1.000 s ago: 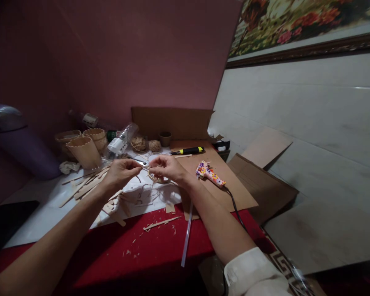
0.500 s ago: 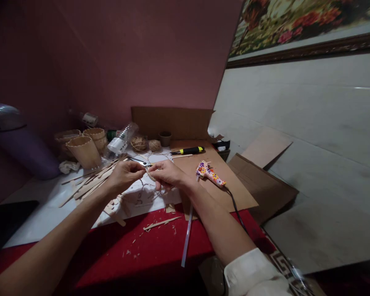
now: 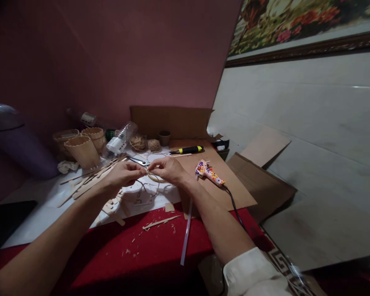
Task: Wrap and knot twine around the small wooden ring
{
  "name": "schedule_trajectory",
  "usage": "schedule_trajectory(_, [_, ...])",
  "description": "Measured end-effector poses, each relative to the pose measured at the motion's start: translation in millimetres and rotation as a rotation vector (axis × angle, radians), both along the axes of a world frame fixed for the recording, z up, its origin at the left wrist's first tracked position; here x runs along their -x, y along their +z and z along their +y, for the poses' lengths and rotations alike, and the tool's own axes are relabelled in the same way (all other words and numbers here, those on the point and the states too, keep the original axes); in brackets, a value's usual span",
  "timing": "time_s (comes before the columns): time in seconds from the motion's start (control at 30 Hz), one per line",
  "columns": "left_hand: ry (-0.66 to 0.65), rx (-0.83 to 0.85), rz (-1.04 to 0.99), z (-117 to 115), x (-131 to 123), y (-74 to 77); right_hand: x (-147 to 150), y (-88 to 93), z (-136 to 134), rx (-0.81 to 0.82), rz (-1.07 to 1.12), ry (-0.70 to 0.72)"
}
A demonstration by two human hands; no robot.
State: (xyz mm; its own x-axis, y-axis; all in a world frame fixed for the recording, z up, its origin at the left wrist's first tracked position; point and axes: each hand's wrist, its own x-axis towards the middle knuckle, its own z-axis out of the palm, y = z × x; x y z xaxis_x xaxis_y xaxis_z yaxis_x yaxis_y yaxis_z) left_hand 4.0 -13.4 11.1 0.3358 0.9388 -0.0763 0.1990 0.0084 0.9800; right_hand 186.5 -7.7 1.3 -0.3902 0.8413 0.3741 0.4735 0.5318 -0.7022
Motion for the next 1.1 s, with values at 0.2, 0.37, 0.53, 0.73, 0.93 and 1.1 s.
schedule_trajectory(0.2, [-0.081,0.106,-0.121,-2.5,2.8,2.2,-3.3,-0.5,2.2,-0.069,-0.022,-0.002])
schedule_trajectory(0.37, [-0.111,0.167,-0.115,-1.7,4.6,0.7,-3.6,1.2,0.4,-0.092,-0.052,-0.033])
schedule_trajectory(0.53, [-0.092,0.155,-0.159,-0.3,3.5,-0.6,-3.1,-0.2,1.5,-0.092,-0.046,-0.033])
schedule_trajectory(0.73, [-0.100,0.136,-0.181,0.5,4.3,-2.8,-2.0,-5.0,4.7,-0.085,-0.025,-0.040])
schedule_trajectory(0.93, [-0.055,0.163,-0.179,1.1,5.1,-3.8,0.6,-6.5,2.9,-0.098,-0.060,-0.069])
schedule_trajectory(1.1, [-0.091,0.197,-0.222,1.6,5.1,-3.9,-0.2,-2.9,0.5,-0.140,-0.178,-0.151])
